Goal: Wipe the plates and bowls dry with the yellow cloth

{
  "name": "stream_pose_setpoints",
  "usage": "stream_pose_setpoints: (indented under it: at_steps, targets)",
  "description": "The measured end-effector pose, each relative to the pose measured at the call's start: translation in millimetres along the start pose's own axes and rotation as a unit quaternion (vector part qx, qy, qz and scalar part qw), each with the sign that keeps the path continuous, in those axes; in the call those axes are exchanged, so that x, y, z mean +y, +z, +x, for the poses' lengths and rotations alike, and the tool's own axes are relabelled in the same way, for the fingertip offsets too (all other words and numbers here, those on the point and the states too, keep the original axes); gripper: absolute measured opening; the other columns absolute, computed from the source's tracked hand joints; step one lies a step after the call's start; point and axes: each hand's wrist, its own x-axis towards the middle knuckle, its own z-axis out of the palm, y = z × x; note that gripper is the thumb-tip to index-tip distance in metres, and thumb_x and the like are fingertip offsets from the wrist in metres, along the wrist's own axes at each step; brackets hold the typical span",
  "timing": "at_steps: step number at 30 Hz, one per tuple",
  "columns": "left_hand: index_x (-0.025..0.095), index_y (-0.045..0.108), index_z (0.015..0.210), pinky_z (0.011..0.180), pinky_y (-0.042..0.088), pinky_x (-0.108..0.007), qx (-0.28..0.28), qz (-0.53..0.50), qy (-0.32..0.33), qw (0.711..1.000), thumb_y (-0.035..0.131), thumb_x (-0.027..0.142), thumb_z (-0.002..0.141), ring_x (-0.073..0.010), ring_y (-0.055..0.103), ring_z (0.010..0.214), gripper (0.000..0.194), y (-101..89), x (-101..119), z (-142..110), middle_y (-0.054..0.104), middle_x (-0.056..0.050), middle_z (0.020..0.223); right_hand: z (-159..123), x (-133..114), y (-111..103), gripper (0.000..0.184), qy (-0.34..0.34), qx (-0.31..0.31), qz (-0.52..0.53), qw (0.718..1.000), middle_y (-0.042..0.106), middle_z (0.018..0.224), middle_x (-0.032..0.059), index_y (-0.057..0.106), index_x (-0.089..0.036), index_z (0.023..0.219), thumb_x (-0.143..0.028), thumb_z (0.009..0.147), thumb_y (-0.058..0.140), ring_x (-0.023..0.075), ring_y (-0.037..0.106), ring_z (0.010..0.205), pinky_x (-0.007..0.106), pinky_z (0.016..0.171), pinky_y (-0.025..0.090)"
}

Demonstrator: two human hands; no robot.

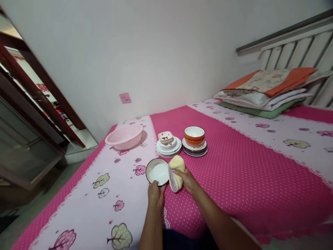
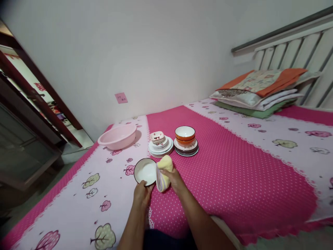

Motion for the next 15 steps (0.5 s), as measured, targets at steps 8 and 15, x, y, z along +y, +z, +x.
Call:
stream_pose_setpoints:
  at_steps: [8, 15]
  targets:
    - [0.011, 0.041, 0.142, 0.066, 0.069, -0.04, -0.015, -0.022, -0.032, 0.999, 0.048, 0.005, 0.089, -0.0286, 0.081, 0.076, 0.054, -11.5, -1.2, -6.3, 0.074, -0.013, 0.093, -1.8, -2.3, -7.4, 0.055, 0.033, 0.049, 0.118, 0.991, 0.082, 0.113, 0.0125, 0.073, -0.018, 0.116, -0.055, 0.077, 0.084, 0.0309, 0.078, 0.106, 0.043, 0.094, 0.063]
    - [0.006, 0.056, 0.125, 0.059, 0.066, -0.033, -0.076, -0.018, -0.059, 0.995, 0.05, 0.018, 0.097, -0.0252, 0.077, 0.063, 0.03, -17.1, 0.7, -11.1, 0.076, -0.015, 0.078, 16.1, 7.4, -5.8, 0.056, 0.041, 0.098, 0.076, 0.991, 0.083, 0.107, 0.0168, 0.075, -0.015, 0.112, -0.065, 0.089, 0.065, 0.0324, 0.08, 0.1, 0.045, 0.085, 0.066]
